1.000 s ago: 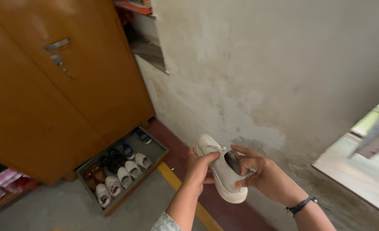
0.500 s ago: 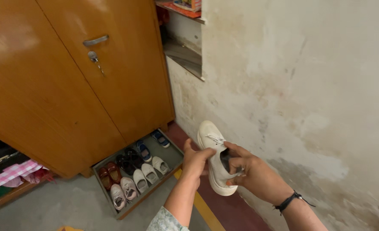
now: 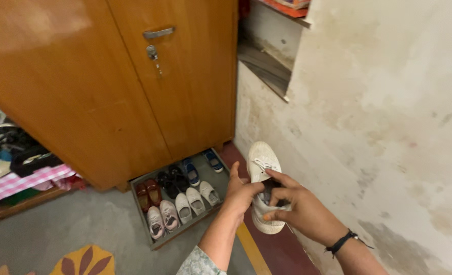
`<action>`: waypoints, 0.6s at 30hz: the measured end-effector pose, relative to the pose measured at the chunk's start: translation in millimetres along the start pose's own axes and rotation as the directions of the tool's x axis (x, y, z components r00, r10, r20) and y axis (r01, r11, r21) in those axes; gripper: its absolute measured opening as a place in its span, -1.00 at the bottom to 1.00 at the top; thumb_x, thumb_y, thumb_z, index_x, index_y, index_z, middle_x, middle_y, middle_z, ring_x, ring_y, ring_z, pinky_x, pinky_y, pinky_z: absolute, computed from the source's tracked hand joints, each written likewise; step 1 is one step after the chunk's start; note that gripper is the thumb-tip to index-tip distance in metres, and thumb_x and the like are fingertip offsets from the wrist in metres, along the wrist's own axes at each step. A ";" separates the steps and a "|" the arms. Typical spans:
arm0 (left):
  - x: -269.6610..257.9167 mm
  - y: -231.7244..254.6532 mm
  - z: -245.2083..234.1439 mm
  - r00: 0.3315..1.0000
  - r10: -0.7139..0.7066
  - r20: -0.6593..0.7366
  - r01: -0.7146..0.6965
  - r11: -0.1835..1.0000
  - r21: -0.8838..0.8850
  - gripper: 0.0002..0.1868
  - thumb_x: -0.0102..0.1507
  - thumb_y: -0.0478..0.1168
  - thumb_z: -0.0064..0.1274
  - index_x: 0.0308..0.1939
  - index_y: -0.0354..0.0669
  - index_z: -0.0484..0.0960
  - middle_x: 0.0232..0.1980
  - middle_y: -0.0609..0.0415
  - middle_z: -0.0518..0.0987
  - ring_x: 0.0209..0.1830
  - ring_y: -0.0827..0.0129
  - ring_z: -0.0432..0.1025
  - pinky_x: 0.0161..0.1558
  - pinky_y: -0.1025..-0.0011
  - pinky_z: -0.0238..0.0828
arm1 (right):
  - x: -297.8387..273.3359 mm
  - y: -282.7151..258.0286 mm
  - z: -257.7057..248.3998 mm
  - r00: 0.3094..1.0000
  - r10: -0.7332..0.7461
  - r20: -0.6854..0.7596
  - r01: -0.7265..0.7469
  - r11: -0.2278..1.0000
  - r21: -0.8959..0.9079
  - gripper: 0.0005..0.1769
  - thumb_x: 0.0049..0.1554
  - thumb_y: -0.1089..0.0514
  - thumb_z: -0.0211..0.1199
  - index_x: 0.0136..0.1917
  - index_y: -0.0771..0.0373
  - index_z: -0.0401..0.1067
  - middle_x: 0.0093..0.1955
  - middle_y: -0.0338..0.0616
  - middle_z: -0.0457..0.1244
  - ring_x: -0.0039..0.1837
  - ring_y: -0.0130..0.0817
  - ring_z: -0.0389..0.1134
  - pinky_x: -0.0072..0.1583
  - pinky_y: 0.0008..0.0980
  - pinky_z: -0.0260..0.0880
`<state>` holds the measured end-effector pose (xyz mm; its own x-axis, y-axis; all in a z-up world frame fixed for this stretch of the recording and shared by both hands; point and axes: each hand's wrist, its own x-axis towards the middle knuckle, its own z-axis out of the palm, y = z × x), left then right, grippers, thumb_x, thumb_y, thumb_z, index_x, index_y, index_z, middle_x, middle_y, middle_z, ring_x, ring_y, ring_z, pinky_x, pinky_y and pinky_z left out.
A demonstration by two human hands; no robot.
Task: The person wipes a pair of white sneakers with a dark cloth on a window sill, then places them into a drawer in a wooden cabinet. The person repeats this process with a second pair of white sneakers, arranging them neatly in the drawer alongside other shoes.
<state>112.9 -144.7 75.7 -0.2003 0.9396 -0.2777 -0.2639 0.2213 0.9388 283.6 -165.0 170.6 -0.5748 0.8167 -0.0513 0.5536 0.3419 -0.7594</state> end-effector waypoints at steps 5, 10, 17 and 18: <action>36.4 -3.0 -8.8 0.991 0.046 -0.127 -0.054 0.997 -0.062 0.14 0.00 -0.38 0.15 0.61 0.03 -0.09 0.22 -0.16 0.48 0.09 0.16 0.51 0.08 0.28 0.48 | 47.9 33.8 2.1 0.977 -0.123 -0.175 0.147 0.980 0.131 -0.82 0.07 0.08 0.43 -0.15 0.23 0.62 0.57 -0.10 0.14 0.52 -0.19 0.23 0.41 -0.21 0.22; 79.0 17.6 -12.2 0.974 0.090 -0.207 -0.131 0.972 -0.195 0.10 0.02 -0.44 0.09 0.60 0.02 -0.07 0.27 -0.17 0.47 0.09 0.18 0.52 0.06 0.28 0.52 | 117.8 72.1 -7.9 0.895 0.007 -0.446 0.022 0.998 0.059 -0.29 -0.07 0.04 0.41 0.36 0.12 0.37 0.45 -0.02 0.16 0.34 -0.21 0.31 0.22 -0.22 0.39; 127.7 50.7 -15.2 0.957 0.160 -0.243 -0.189 0.977 -0.102 0.09 -0.02 -0.48 0.11 0.58 0.06 0.04 0.35 -0.11 0.41 0.09 0.19 0.52 0.01 0.31 0.54 | 219.5 102.1 -28.0 0.971 0.216 0.098 -0.235 0.934 0.268 -0.32 0.08 0.14 0.32 0.47 0.19 0.32 0.08 -0.02 0.45 -0.05 -0.32 0.49 -0.10 -0.35 0.52; 134.2 51.1 -16.5 0.953 0.167 -0.255 -0.190 0.980 -0.068 0.08 -0.03 -0.49 0.11 0.56 0.04 0.09 0.36 -0.10 0.41 0.10 0.19 0.52 0.01 0.30 0.55 | 231.8 105.8 -28.3 0.973 0.199 0.119 -0.223 0.944 0.243 -0.33 0.08 0.19 0.29 0.47 0.19 0.32 0.05 -0.03 0.46 -0.08 -0.30 0.49 -0.13 -0.37 0.51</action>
<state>57.0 -11.6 83.0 -0.4751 0.8653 -0.1599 -0.2843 0.0210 0.9585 226.0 73.6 96.7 -0.5204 0.8072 -0.2786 0.5047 0.0276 -0.8629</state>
